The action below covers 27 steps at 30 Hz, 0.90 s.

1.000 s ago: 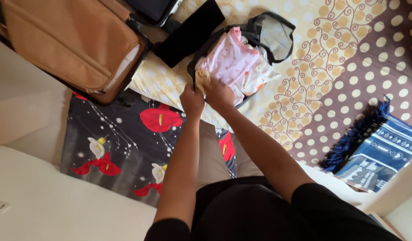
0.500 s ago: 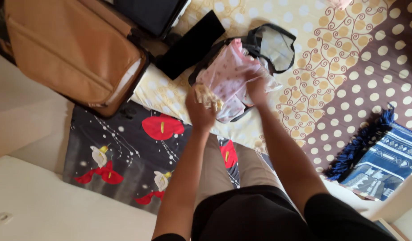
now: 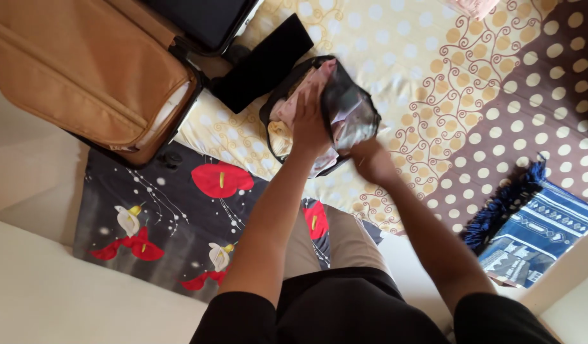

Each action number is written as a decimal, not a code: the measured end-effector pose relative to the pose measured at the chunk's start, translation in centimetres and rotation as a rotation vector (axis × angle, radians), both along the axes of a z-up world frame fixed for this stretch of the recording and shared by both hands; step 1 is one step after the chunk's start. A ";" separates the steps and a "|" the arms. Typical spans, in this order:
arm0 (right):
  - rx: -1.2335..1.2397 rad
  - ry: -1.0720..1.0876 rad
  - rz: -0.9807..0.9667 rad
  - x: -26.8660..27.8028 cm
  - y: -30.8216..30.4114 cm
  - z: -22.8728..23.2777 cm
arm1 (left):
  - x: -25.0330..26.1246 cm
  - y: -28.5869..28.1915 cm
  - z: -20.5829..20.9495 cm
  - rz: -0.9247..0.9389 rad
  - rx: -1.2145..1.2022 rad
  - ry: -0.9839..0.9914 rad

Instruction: Packing clothes and personal items into organizers and a suitcase.

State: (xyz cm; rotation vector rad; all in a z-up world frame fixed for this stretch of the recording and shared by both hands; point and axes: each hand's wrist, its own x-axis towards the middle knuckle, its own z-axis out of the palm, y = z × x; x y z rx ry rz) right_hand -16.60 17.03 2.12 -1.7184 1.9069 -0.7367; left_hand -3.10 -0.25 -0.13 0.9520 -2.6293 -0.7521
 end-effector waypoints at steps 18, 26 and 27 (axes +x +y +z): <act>-0.412 -0.025 -0.461 6.4 0.7 6.2 | -6.2 -4.7 5.6 0.861 1.669 0.630; 0.083 0.179 -0.140 5.7 0.4 2.2 | 2.5 -6.1 0.6 1.020 1.655 1.122; 0.206 0.214 -0.104 5.3 0.2 1.4 | 3.6 -6.9 2.2 1.097 1.578 1.164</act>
